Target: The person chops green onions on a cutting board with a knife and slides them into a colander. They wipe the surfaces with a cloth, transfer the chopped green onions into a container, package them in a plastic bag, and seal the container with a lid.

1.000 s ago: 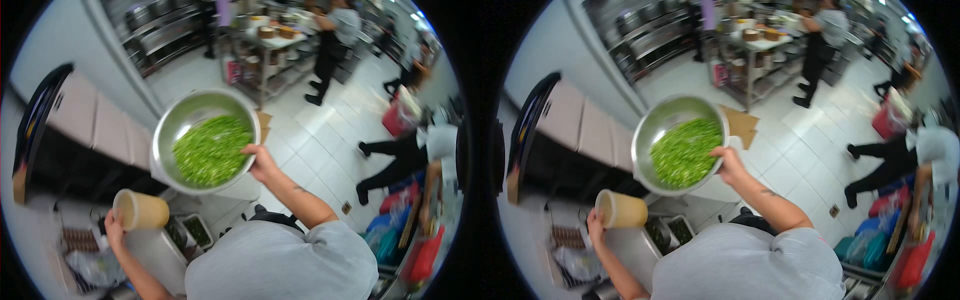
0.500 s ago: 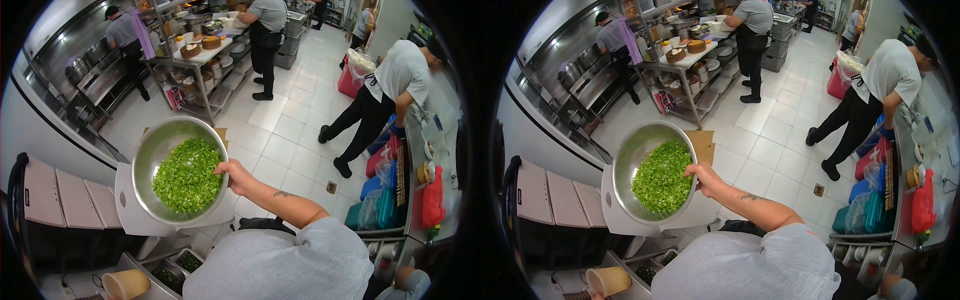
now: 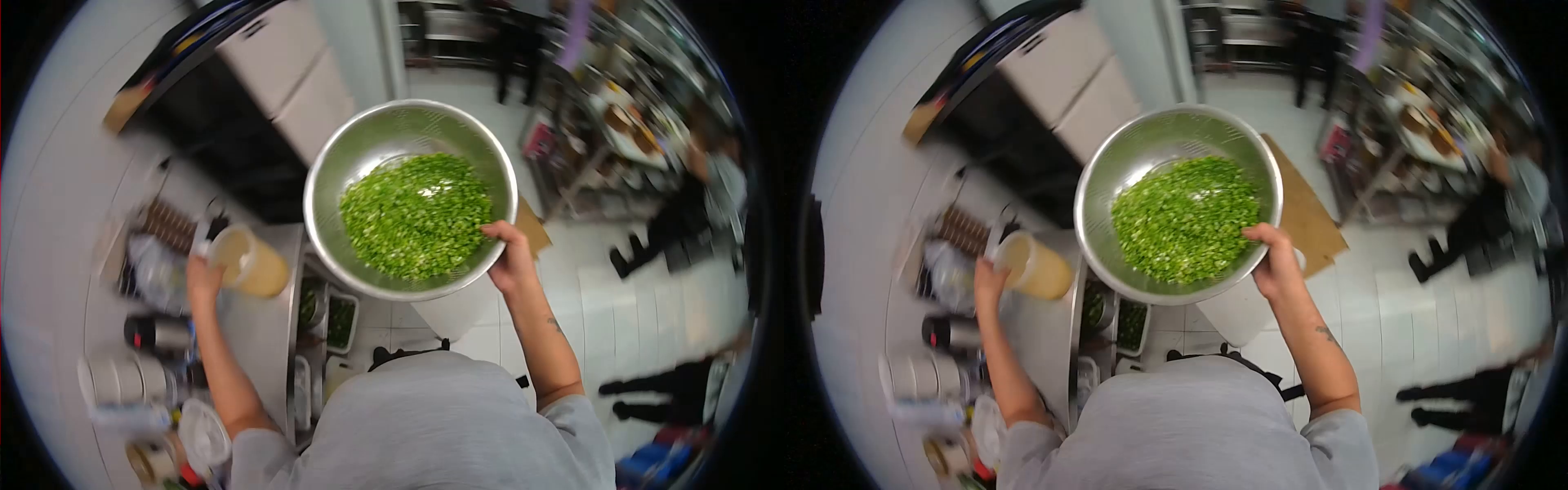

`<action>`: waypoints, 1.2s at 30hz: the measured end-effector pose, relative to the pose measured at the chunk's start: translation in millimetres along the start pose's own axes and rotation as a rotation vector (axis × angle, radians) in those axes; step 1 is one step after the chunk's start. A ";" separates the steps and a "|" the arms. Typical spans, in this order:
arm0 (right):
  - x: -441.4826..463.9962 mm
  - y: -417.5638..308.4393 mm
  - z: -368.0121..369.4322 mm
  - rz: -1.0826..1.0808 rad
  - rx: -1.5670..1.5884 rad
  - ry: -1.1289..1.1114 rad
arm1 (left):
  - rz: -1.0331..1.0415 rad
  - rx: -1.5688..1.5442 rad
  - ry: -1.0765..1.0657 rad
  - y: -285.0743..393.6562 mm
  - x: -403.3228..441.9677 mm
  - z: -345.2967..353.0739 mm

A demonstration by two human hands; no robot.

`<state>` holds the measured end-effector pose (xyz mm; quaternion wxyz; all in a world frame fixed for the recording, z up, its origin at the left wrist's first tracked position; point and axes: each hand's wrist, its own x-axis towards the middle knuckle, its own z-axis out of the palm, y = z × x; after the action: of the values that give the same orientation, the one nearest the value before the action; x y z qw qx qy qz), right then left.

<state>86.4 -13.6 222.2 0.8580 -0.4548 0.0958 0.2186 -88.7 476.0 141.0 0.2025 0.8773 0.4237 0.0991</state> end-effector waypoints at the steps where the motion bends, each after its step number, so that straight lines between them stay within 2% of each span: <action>1: 3.8 -11.1 2.8 0.044 -0.013 -0.058 | 0.075 0.084 0.196 -6.0 -7.5 7.6; 2: 11.2 -14.0 -1.1 0.063 -0.031 -0.103 | 0.127 -0.040 0.288 16.0 -22.9 2.5; 3: 20.8 -18.5 -5.2 0.088 -0.049 -0.141 | 0.071 -0.064 0.258 45.3 -40.5 -7.5; 4: 27.5 -18.8 -9.2 0.089 -0.057 -0.171 | 0.154 -0.130 0.282 53.4 -41.3 1.8; 7: 34.2 -32.3 0.0 0.113 -0.079 -0.247 | 0.380 -0.142 0.179 95.1 -73.9 12.8; 9: 37.6 -23.3 -1.9 0.096 -0.071 -0.275 | 0.647 -0.175 0.181 109.6 -69.1 29.8; 10: 35.1 -20.8 -1.6 0.088 -0.062 -0.272 | 0.655 -0.218 0.220 118.8 -65.3 28.1; 13: 41.9 -25.4 -7.5 0.073 -0.066 -0.349 | 0.009 -1.057 -0.209 157.2 -99.9 -6.0; 14: 42.5 -30.6 -6.5 0.087 -0.070 -0.368 | 0.055 -1.129 -0.257 168.7 -113.1 -8.8; 17: 56.9 -39.6 -5.6 0.108 -0.071 -0.493 | 0.047 -1.141 -0.188 198.8 -150.1 11.4; 18: 54.4 -36.9 -6.7 0.074 -0.023 -0.538 | 0.112 -1.268 -0.087 199.7 -156.1 19.0; 21: 41.2 -11.4 -30.0 -0.009 0.088 -0.616 | 0.182 -1.348 0.151 192.8 -181.1 46.7; 23: 33.4 26.6 -46.6 -0.062 0.174 -0.587 | 0.161 -1.394 0.215 193.7 -188.7 63.0; 26: 20.4 69.1 -47.3 -0.013 0.234 -0.555 | 0.159 -1.426 0.304 205.1 -200.4 86.3; 31: 32.6 72.9 -21.9 0.029 0.360 -0.569 | 0.176 -1.445 0.364 201.0 -204.9 101.6; 34: 36.9 66.3 -22.8 0.089 0.416 -0.527 | 0.229 -1.059 0.600 211.5 -221.4 101.2; 36: 41.1 65.3 -22.3 0.084 0.408 -0.545 | 0.339 -0.570 1.044 219.7 -230.4 90.7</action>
<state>93.5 11.9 146.4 0.9157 -0.1944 -0.0766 0.3434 -46.0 148.0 155.5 0.1763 0.6796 0.2783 0.6554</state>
